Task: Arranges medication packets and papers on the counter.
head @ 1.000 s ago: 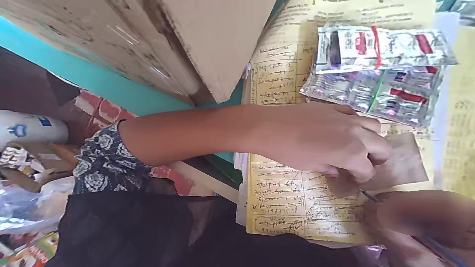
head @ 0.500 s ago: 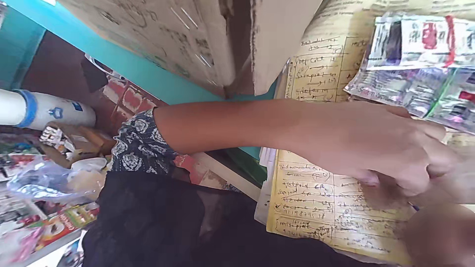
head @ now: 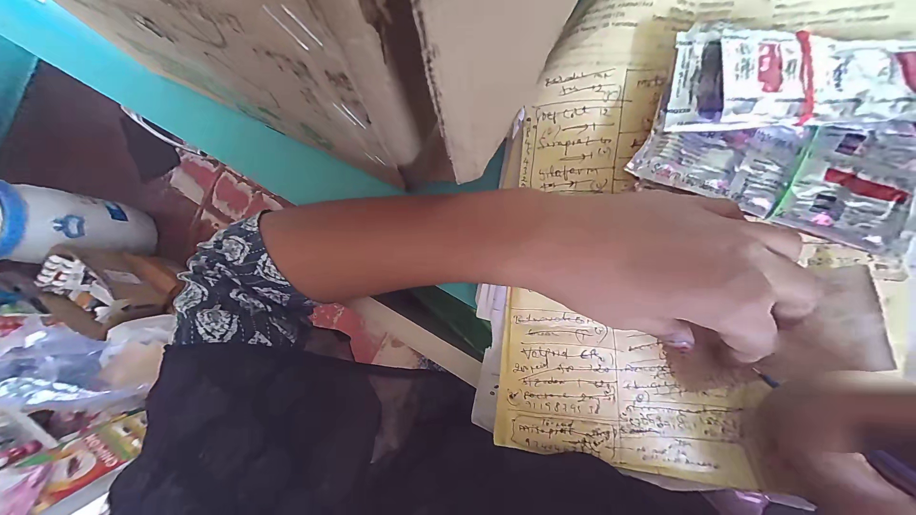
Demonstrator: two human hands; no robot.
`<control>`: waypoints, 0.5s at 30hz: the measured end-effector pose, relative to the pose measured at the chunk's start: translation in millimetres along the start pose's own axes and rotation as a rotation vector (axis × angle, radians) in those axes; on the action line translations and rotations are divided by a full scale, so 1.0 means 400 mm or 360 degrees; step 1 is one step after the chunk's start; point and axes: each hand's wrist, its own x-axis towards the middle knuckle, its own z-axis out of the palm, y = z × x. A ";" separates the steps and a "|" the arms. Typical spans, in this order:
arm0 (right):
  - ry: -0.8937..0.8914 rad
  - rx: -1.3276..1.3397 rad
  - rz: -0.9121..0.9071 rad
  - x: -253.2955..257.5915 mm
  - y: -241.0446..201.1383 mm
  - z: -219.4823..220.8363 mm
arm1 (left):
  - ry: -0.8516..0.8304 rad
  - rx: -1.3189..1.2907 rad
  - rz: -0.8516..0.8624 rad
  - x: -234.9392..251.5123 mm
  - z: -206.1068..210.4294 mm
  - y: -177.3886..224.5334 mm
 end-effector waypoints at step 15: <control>0.0172 -0.0065 0.0017 0.002 -0.012 0.011 | 0.0018 0.0050 0.0113 -0.003 0.001 -0.011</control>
